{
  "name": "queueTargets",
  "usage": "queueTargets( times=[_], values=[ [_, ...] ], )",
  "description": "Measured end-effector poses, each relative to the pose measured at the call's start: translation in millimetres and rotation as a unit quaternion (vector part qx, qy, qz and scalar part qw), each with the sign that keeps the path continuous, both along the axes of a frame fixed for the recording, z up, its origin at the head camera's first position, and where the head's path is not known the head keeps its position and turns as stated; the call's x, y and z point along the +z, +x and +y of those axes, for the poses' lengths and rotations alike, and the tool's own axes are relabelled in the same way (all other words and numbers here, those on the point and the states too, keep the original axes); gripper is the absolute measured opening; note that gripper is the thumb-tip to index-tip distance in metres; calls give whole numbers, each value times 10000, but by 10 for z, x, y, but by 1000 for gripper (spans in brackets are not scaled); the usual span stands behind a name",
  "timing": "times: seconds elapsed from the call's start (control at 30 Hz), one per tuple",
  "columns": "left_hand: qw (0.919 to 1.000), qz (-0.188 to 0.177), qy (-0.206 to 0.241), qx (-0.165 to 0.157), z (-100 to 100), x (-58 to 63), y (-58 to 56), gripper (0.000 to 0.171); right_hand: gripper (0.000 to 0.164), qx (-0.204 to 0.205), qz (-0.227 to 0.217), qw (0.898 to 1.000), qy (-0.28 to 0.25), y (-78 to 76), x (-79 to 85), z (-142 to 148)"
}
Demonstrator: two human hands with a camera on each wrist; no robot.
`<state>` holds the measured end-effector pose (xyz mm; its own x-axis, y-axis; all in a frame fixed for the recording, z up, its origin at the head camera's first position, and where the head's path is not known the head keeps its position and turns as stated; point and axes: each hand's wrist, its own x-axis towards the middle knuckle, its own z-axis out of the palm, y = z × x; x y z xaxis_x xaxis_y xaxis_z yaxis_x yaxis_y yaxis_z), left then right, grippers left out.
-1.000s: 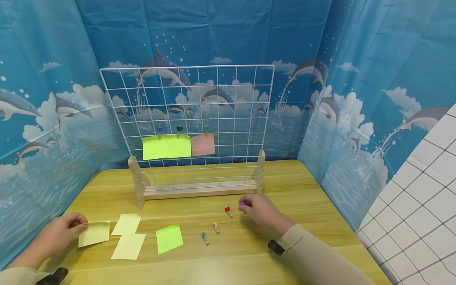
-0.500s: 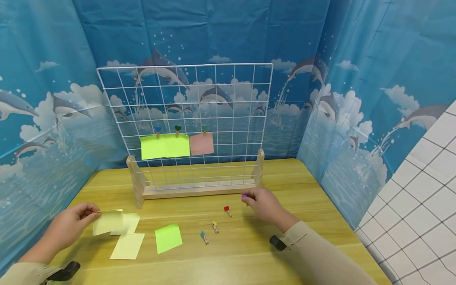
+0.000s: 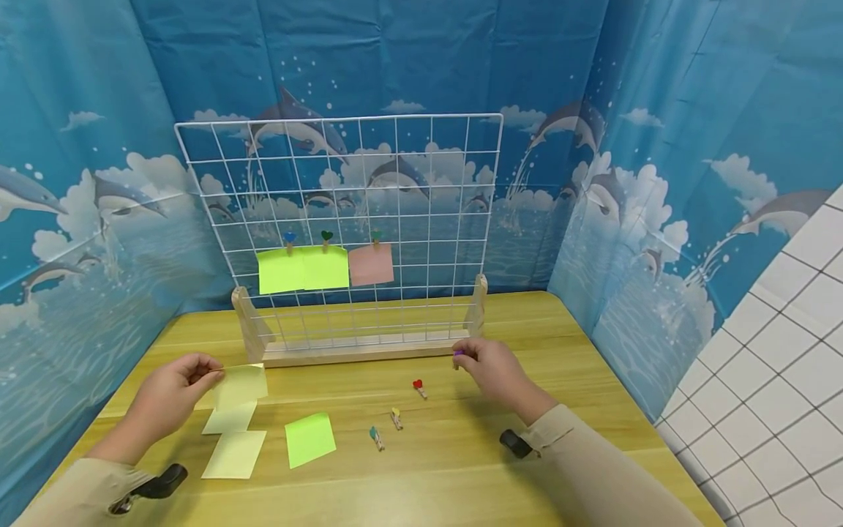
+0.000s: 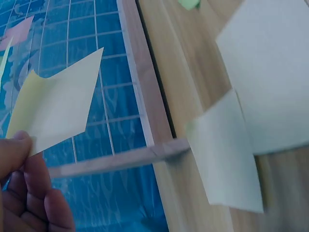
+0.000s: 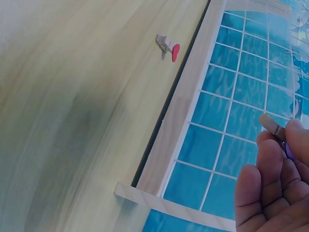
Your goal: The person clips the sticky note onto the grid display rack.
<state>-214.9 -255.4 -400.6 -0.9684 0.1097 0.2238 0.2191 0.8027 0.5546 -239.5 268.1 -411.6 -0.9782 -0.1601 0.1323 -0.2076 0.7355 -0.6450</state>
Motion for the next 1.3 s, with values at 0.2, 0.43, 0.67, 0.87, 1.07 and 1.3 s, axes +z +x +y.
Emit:
queueTargets(
  times=[0.2, 0.43, 0.67, 0.87, 1.07, 1.3],
  values=[
    [9996, 122, 211, -137, 286, 57, -131, 13, 16, 0, 100, 9996, -250, 4, 54, 27],
    [9976, 263, 482, -416, 635, 173, -303, 14, 20, -88, 227, 9987, -439, -20, 120, 39],
    [9950, 457, 634, -627, 979, 287, -496, 16, 22, -122, 428, 9982, -396, -52, 183, 47],
    [9928, 554, 768, -730, 1241, 387, -620, 13, 23, -173, 533, 9973, -472, -73, 232, 64],
    [9902, 672, 843, -891, 1479, 510, -716, 14, 20, -197, 880, 9945, -538, -92, 297, 63],
    [9878, 713, 901, -1048, 1710, 617, -815, 13, 20, -226, 1111, 9927, -414, -108, 365, 49]
  ],
)
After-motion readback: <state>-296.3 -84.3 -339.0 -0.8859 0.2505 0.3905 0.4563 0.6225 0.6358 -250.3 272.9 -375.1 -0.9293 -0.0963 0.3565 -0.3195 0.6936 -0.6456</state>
